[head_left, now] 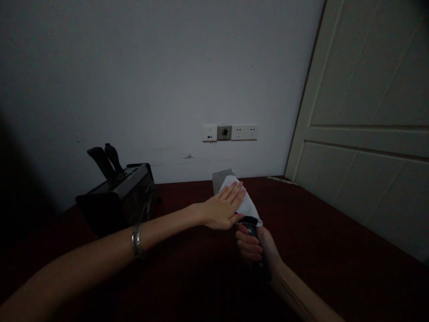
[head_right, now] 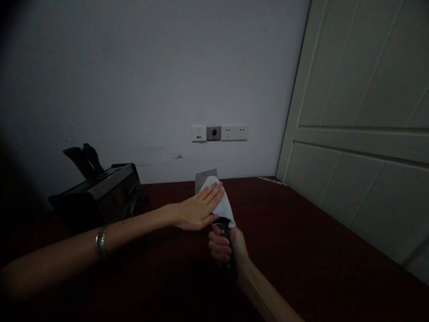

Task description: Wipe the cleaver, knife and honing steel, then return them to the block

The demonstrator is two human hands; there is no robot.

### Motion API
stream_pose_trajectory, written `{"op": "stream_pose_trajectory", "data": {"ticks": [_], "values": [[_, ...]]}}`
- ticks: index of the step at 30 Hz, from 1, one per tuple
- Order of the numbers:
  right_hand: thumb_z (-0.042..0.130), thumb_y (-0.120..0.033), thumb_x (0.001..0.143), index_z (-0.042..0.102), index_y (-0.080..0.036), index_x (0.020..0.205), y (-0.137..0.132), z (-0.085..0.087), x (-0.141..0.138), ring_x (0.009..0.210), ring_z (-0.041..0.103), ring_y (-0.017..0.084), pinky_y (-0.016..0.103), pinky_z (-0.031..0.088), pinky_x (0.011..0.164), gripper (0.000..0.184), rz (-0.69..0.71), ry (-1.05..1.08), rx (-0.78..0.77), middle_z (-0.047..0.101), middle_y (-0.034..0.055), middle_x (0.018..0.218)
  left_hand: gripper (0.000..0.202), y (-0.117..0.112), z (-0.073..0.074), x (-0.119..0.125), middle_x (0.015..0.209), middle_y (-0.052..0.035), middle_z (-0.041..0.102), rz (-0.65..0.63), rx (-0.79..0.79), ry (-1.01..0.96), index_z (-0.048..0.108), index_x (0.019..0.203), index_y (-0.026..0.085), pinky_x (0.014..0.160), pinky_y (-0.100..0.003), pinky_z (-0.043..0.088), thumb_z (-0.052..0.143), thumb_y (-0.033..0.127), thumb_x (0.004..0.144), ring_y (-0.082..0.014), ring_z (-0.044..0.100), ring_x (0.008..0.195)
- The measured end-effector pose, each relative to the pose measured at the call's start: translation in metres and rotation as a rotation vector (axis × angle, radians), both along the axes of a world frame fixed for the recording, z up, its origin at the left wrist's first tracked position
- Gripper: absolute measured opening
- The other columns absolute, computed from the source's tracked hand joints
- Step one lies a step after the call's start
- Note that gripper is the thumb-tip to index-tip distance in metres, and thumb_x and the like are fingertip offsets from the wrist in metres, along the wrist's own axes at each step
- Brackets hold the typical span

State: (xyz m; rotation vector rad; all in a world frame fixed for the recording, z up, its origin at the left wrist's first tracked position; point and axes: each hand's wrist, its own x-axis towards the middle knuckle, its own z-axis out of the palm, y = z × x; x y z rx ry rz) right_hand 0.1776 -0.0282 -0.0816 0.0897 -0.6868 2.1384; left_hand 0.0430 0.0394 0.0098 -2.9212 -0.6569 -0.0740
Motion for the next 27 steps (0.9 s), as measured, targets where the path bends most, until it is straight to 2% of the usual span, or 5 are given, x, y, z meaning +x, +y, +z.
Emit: {"op": "stream_pose_trajectory", "data": {"ticks": [7,9,14,22,27], "values": [[0.028,-0.044,0.089,0.047,-0.013,0.065,-0.001,0.000,-0.004,0.029,0.015,0.001,0.010,0.022,0.025,0.044,0.093,0.041,0.016,0.029,-0.0092,0.042,0.072,0.044,0.015,-0.004,0.144,-0.0168,-0.012,0.243,-0.063,-0.017,-0.002,0.138,0.001,0.108,-0.042,0.006,0.017,0.048,0.088,-0.0248,-0.014,0.131],[0.029,-0.044,0.089,0.049,-0.013,0.066,0.000,-0.001,-0.003,0.029,0.016,0.001,0.010,0.022,0.025,0.044,0.103,0.057,0.025,0.029,-0.0090,0.042,0.072,0.038,0.013,-0.003,0.143,-0.0171,-0.013,0.225,-0.058,-0.006,-0.002,0.138,0.000,0.108,-0.042,0.006,0.017,0.048,0.088,-0.0250,-0.015,0.131],[0.041,-0.027,0.085,0.051,-0.011,0.069,-0.001,-0.002,-0.003,0.031,0.018,0.001,0.010,0.023,0.027,0.025,0.084,0.086,0.024,0.031,-0.0088,0.044,0.069,-0.002,0.003,-0.001,0.144,-0.0137,-0.012,0.009,0.001,0.043,0.001,0.139,0.003,0.109,-0.038,0.003,0.016,0.047,0.088,-0.0225,-0.017,0.130],[0.029,-0.044,0.089,0.050,-0.011,0.066,0.000,-0.005,-0.007,0.030,0.019,0.001,0.010,0.024,0.027,0.045,0.127,0.071,0.018,0.031,-0.0085,0.043,0.073,0.039,0.013,-0.003,0.143,-0.0157,-0.014,0.236,-0.043,0.035,-0.003,0.139,0.002,0.108,-0.041,0.004,0.013,0.051,0.087,-0.0240,-0.015,0.131],[0.039,-0.030,0.087,0.051,-0.011,0.069,0.001,-0.003,-0.002,0.031,0.019,0.001,0.010,0.023,0.027,0.028,0.109,0.095,0.057,0.031,-0.0087,0.045,0.071,0.004,0.003,0.008,0.144,-0.0156,-0.011,0.034,-0.006,0.018,0.000,0.139,0.002,0.109,-0.038,0.002,0.012,0.050,0.088,-0.0228,-0.018,0.130]]}}
